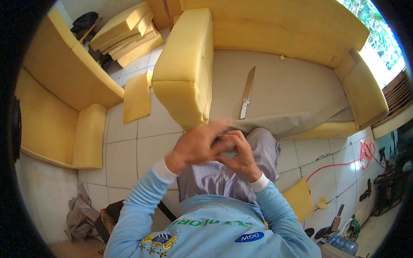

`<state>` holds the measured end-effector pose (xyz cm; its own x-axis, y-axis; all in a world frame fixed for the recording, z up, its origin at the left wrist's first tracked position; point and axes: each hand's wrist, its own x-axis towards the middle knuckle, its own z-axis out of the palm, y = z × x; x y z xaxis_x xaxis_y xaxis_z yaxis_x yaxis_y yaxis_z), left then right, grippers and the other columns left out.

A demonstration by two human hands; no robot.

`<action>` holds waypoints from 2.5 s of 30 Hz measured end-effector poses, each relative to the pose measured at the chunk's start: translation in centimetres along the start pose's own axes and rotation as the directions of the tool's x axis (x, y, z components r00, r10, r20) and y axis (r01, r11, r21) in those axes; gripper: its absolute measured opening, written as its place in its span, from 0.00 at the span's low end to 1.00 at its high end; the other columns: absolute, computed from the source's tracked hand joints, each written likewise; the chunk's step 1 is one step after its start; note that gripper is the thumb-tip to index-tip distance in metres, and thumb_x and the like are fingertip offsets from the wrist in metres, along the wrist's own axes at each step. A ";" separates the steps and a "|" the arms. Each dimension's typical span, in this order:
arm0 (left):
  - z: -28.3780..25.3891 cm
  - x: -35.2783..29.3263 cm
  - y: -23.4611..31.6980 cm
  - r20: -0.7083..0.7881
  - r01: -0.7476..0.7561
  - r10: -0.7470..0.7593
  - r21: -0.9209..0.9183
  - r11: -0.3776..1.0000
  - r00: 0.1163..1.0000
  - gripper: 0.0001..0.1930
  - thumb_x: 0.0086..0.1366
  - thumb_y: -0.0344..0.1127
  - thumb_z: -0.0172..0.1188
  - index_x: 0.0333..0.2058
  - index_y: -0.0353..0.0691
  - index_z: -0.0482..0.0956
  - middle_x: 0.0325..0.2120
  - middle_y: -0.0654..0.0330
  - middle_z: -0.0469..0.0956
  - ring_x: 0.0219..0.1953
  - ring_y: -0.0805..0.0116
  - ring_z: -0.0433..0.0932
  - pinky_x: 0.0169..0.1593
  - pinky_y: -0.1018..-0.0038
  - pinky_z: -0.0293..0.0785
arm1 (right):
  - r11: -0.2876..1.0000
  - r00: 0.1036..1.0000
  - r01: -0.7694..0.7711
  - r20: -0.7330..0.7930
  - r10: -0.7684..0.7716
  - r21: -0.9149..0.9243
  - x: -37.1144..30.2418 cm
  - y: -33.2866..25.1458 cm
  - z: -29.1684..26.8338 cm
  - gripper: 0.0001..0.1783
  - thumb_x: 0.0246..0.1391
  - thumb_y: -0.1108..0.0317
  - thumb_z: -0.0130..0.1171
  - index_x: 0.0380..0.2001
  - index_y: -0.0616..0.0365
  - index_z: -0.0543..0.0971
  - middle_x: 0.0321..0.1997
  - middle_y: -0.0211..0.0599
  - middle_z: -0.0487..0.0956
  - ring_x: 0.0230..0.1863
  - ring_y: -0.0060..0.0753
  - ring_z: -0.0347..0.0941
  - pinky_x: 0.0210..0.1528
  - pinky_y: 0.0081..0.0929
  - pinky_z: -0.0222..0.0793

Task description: Cutting foam with a knife, applying adhesive, and fitting foam sections onto a sofa frame.

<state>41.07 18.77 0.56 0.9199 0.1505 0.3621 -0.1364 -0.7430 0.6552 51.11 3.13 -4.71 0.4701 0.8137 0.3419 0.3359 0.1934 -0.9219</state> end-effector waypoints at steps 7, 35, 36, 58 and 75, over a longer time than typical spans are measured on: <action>2.5 -7.6 -3.3 -0.047 0.231 -0.234 -0.055 0.971 0.971 0.40 0.61 0.62 0.62 0.63 0.39 0.67 0.48 0.46 0.79 0.50 0.45 0.78 0.54 0.58 0.75 | 0.997 0.982 -0.066 0.172 0.073 -0.044 -0.6 2.6 4.1 0.22 0.49 0.78 0.67 0.50 0.65 0.76 0.45 0.38 0.75 0.47 0.31 0.78 0.47 0.27 0.77; -12.2 -6.2 -10.5 -0.395 0.528 -0.362 0.497 0.689 0.845 0.10 0.68 0.44 0.55 0.40 0.49 0.82 0.39 0.63 0.83 0.46 0.54 0.78 0.45 0.56 0.78 | 0.955 0.944 0.061 -0.327 0.039 0.289 10.1 4.1 8.8 0.15 0.58 0.78 0.63 0.47 0.63 0.73 0.42 0.37 0.80 0.43 0.24 0.78 0.47 0.21 0.74; -12.2 -6.3 -10.7 -0.389 0.519 -0.354 0.507 0.689 0.850 0.10 0.68 0.45 0.55 0.40 0.51 0.81 0.40 0.66 0.83 0.47 0.56 0.78 0.45 0.54 0.78 | 0.955 0.945 0.058 -0.323 0.040 0.290 10.3 4.3 8.7 0.15 0.58 0.78 0.63 0.47 0.63 0.73 0.42 0.37 0.80 0.43 0.24 0.78 0.47 0.21 0.74; -10.2 -5.9 -10.9 -0.410 0.407 -0.191 0.543 0.735 0.892 0.08 0.67 0.38 0.55 0.42 0.51 0.82 0.42 0.63 0.82 0.44 0.51 0.77 0.44 0.58 0.77 | 0.948 0.893 -0.041 -0.415 0.177 0.316 9.9 5.8 8.9 0.21 0.55 0.75 0.66 0.50 0.62 0.72 0.42 0.41 0.82 0.43 0.28 0.79 0.50 0.25 0.76; -10.2 -6.0 -9.7 -0.551 0.339 0.038 0.565 0.752 0.834 0.06 0.64 0.32 0.58 0.39 0.45 0.81 0.38 0.59 0.83 0.43 0.52 0.78 0.47 0.60 0.75 | 0.964 0.903 -0.002 -0.414 0.115 0.265 10.5 3.5 8.3 0.16 0.55 0.74 0.67 0.44 0.65 0.75 0.40 0.41 0.84 0.43 0.27 0.80 0.47 0.24 0.77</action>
<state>33.18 31.68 -1.19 0.5595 0.4565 0.6917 0.4168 -0.8764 0.2413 50.47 16.90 -5.90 0.8013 0.5298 0.2779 0.1067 0.3305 -0.9377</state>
